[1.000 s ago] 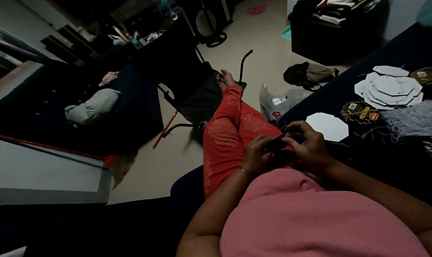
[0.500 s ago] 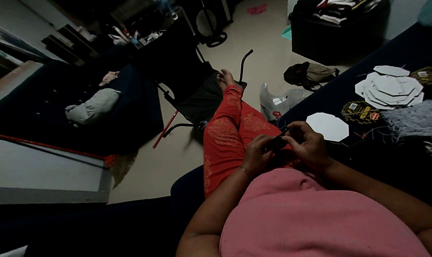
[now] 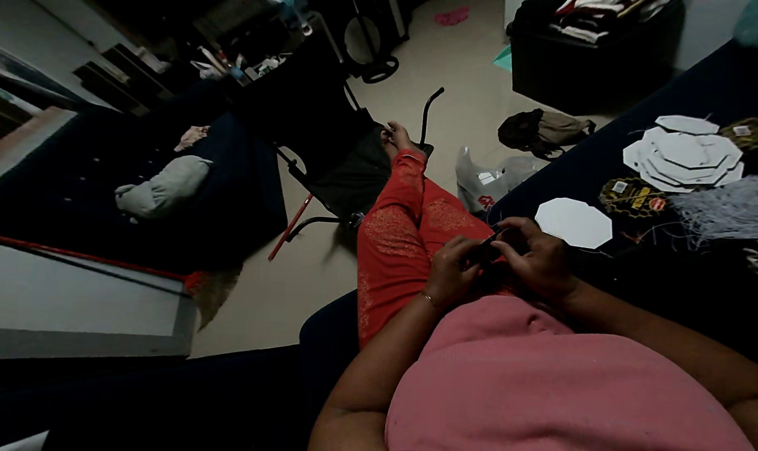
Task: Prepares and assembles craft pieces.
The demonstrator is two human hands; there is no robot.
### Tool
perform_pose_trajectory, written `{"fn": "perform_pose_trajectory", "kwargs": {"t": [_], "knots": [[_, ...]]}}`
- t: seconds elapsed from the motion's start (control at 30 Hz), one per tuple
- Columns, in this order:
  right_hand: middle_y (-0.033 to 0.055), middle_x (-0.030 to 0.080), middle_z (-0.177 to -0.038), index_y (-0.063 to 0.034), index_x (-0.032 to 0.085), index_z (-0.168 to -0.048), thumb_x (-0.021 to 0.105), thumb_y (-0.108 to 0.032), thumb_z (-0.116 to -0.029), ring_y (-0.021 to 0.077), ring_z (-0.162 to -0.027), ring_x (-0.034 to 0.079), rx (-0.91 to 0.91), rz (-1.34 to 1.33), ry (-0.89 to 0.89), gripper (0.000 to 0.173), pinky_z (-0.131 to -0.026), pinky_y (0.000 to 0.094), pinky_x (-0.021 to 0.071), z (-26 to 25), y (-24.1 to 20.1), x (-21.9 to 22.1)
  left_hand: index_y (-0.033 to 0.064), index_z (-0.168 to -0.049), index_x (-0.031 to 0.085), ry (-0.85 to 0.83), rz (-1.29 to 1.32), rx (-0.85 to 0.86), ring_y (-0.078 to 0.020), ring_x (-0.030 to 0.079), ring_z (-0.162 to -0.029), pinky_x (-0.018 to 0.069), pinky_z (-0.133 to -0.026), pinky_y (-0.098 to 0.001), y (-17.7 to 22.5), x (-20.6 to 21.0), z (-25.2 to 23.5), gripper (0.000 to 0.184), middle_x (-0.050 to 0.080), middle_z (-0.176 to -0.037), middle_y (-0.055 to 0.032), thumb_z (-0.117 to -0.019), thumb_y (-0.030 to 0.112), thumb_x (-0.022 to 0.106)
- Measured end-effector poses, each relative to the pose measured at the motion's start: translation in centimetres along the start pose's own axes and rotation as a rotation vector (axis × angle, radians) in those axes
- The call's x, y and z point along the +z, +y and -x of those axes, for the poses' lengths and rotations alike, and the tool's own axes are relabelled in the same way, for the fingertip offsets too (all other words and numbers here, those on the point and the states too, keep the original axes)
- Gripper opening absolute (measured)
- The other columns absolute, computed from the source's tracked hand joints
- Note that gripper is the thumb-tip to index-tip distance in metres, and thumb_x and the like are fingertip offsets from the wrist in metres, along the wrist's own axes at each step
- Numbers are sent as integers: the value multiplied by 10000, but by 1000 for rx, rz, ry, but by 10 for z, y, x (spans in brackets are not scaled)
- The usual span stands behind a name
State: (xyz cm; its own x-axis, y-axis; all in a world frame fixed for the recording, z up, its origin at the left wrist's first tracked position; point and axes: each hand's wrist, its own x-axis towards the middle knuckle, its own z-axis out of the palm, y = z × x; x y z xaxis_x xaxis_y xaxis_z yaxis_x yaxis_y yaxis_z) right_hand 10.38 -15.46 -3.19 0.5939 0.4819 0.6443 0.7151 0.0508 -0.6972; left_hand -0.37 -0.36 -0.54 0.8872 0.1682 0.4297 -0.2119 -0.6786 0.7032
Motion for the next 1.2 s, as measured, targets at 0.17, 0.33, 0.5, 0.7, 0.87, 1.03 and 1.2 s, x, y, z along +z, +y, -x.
{"fn": "perform_pose_trajectory", "kwargs": {"t": [0.17,0.33,0.5,0.7,0.87,1.03,1.2], "knots": [[102,737,-899,48,680,-1143,670,-104,-937,107,-798,716,1,11,-2,256,-773,246,603,0,1,-1,-69,-1077,732,-14,34,25,-157,668,-848,563,-793,-270,0,-1,1,229,698,-965,-168,-857,-24,690],[123,755,-957,8,752,-1012,666,-90,-933,131,-872,730,-10,27,-58,152,-829,247,594,-3,-2,-10,-76,-1097,714,-82,232,-80,-97,653,-897,558,-840,-252,-2,-3,0,219,689,-1016,-133,-977,80,618],[134,757,-966,12,752,-1017,659,-92,-934,159,-891,736,-19,42,-104,161,-847,276,595,-2,-7,-15,-115,-1255,603,-109,429,-307,-47,643,-853,553,-814,-243,3,-4,-10,311,687,-1013,-84,-1046,65,459],[126,756,-957,8,752,-1013,659,-104,-943,166,-898,733,-61,47,-126,161,-868,284,590,-2,-10,-15,-72,-1056,686,-116,398,-282,-44,651,-830,564,-791,-237,5,-2,-15,172,693,-945,-57,-1000,47,574],[128,754,-965,1,745,-1037,652,-118,-949,189,-893,734,-78,64,-198,175,-851,316,596,-4,-11,-19,-75,-1013,686,-99,343,-291,-34,638,-789,556,-760,-222,6,-2,-16,151,687,-903,-58,-987,32,582],[147,729,-926,-8,706,-1089,644,-131,-978,284,-806,717,71,122,-450,177,-757,507,588,-22,-4,-34,-69,-1019,662,-132,358,-352,-27,612,-792,531,-758,-219,-2,-5,-14,171,660,-884,-34,-1007,65,557],[123,699,-821,-7,700,-1027,658,-95,-963,231,-706,681,52,73,-561,117,-687,448,578,-36,-7,-48,-73,-1043,647,-51,472,-450,-44,612,-865,529,-815,-243,-11,-4,-14,186,658,-960,-51,-1025,57,516]]}}
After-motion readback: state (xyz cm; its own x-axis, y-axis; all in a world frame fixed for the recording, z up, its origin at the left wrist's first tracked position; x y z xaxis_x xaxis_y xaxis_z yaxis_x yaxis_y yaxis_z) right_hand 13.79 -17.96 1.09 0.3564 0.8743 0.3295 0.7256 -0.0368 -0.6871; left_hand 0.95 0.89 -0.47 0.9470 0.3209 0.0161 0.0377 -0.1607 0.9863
